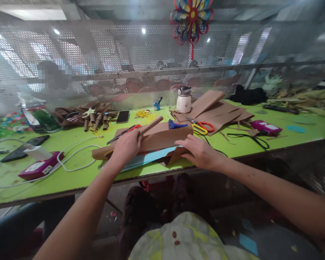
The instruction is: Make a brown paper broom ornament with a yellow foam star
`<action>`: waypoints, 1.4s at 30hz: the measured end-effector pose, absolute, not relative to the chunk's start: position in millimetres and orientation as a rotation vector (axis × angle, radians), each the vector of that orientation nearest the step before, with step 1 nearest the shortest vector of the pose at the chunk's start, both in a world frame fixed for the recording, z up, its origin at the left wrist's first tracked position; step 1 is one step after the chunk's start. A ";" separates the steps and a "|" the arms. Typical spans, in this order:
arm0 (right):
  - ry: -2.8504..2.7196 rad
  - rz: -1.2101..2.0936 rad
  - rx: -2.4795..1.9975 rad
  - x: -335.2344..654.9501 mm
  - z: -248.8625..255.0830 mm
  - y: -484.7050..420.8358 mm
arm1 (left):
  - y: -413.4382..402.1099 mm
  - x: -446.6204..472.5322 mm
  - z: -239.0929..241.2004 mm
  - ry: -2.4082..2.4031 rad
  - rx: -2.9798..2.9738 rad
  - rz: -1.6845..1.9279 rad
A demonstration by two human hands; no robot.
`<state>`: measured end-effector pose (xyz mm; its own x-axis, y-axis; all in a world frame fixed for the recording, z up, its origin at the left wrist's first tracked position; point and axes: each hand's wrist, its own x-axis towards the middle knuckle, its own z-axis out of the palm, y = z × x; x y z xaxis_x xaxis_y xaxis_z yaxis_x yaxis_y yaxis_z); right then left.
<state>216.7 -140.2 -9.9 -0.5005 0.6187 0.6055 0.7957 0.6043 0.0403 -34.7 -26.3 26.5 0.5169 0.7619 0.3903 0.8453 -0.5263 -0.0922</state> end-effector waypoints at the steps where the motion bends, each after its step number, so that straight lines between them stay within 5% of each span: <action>1: -2.294 -0.411 -1.119 217.4 -12.6 -140.3 | -27.2 -35.4 25.8 -1.349 -2.494 -0.457; 13: -2.161 -0.652 -1.144 218.0 -20.3 -107.1 | -31.2 -36.7 25.0 -1.333 -2.520 -0.483; 24: -2.215 -0.436 -1.162 226.7 -1.7 -78.2 | -26.4 -36.4 31.7 -1.417 -2.554 -0.511; 42: -2.452 -0.587 -1.332 228.3 34.1 -52.3 | -42.2 -20.5 58.4 -1.227 -2.786 -0.514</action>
<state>228.3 -52.3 34.1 -0.5310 0.7277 0.4342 0.8454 0.4900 0.2128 -20.5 -42.2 58.4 0.6290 0.7076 0.3220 0.7258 -0.6829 0.0829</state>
